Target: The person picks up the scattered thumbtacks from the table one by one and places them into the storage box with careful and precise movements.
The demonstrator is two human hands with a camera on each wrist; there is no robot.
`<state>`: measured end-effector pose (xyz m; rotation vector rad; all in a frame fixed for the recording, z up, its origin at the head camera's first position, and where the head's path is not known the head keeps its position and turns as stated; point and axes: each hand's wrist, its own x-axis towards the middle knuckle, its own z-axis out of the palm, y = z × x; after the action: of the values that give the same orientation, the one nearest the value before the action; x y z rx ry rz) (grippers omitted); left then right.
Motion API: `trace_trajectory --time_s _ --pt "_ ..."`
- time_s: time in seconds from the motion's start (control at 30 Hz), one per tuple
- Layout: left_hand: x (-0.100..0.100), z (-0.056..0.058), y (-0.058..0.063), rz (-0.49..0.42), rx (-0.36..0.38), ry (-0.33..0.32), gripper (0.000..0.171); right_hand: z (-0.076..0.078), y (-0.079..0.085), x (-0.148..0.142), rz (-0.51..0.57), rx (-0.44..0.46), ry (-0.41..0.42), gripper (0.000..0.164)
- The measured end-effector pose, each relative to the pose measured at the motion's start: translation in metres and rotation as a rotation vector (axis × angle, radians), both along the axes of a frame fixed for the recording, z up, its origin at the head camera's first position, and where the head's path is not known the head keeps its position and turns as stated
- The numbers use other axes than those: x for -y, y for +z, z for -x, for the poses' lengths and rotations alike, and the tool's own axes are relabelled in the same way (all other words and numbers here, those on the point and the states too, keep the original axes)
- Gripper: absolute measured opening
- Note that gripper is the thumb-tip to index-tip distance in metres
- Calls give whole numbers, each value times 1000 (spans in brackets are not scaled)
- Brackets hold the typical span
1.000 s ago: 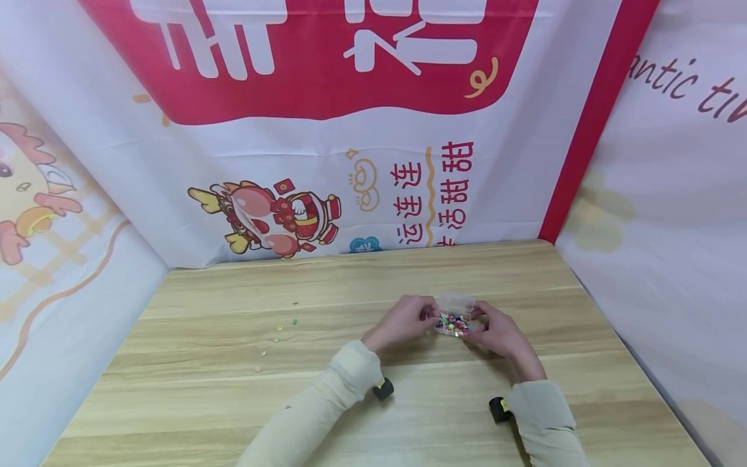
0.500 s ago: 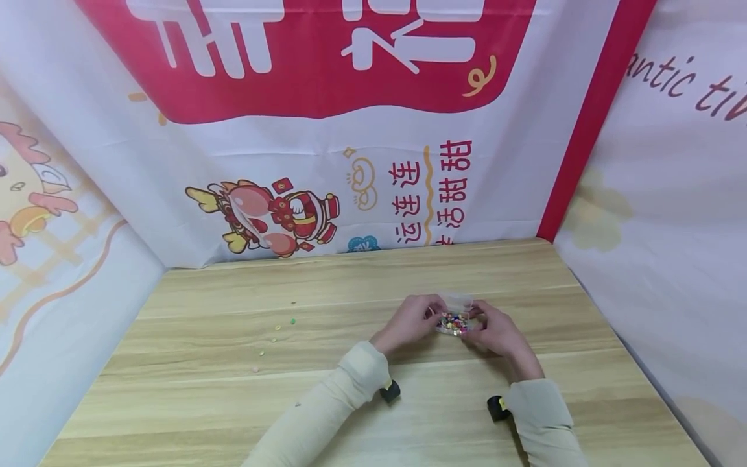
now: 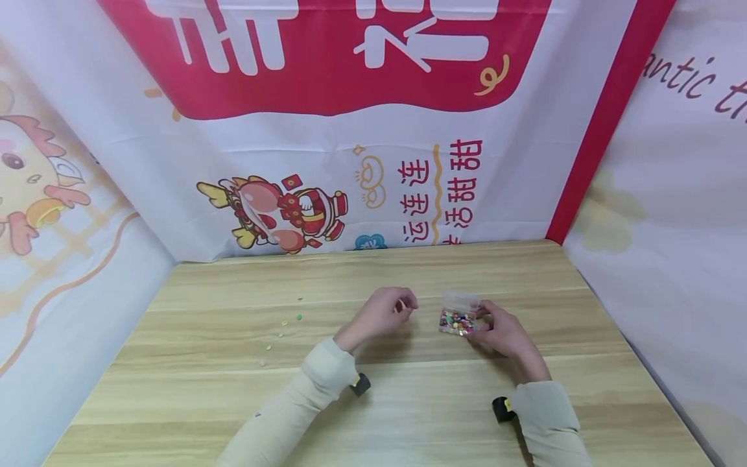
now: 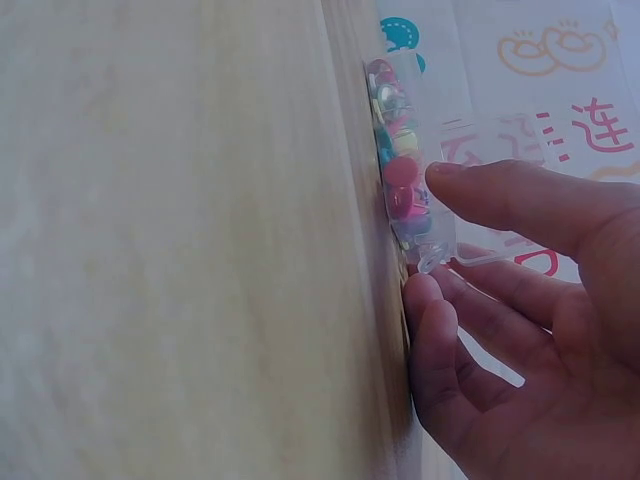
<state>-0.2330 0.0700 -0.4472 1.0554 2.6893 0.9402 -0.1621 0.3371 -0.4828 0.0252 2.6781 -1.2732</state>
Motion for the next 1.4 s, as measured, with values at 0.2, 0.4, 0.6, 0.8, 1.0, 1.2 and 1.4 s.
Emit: trace_trajectory --time_s 0.2,0.4,0.6,0.8,1.0,1.2,1.4 --pt "38 -3 9 -26 75 93 12 -1 -1 -2 -7 9 2 61" --pt "75 -2 9 -22 64 170 11 0 -2 -2 -18 5 14 60" --pt "115 4 6 -1 38 257 14 1 -2 -2 -24 -10 19 61" --pt "159 15 -8 29 -34 375 16 0 0 -2 -11 13 10 60" --pt "187 23 -23 123 -91 398 28 -1 1 0 -9 30 3 60" --pt "193 27 -32 232 -92 350 31 -2 1 -1 -24 9 13 61" --pt "190 31 -36 248 -117 361 25 -1 1 1 -23 15 8 60"
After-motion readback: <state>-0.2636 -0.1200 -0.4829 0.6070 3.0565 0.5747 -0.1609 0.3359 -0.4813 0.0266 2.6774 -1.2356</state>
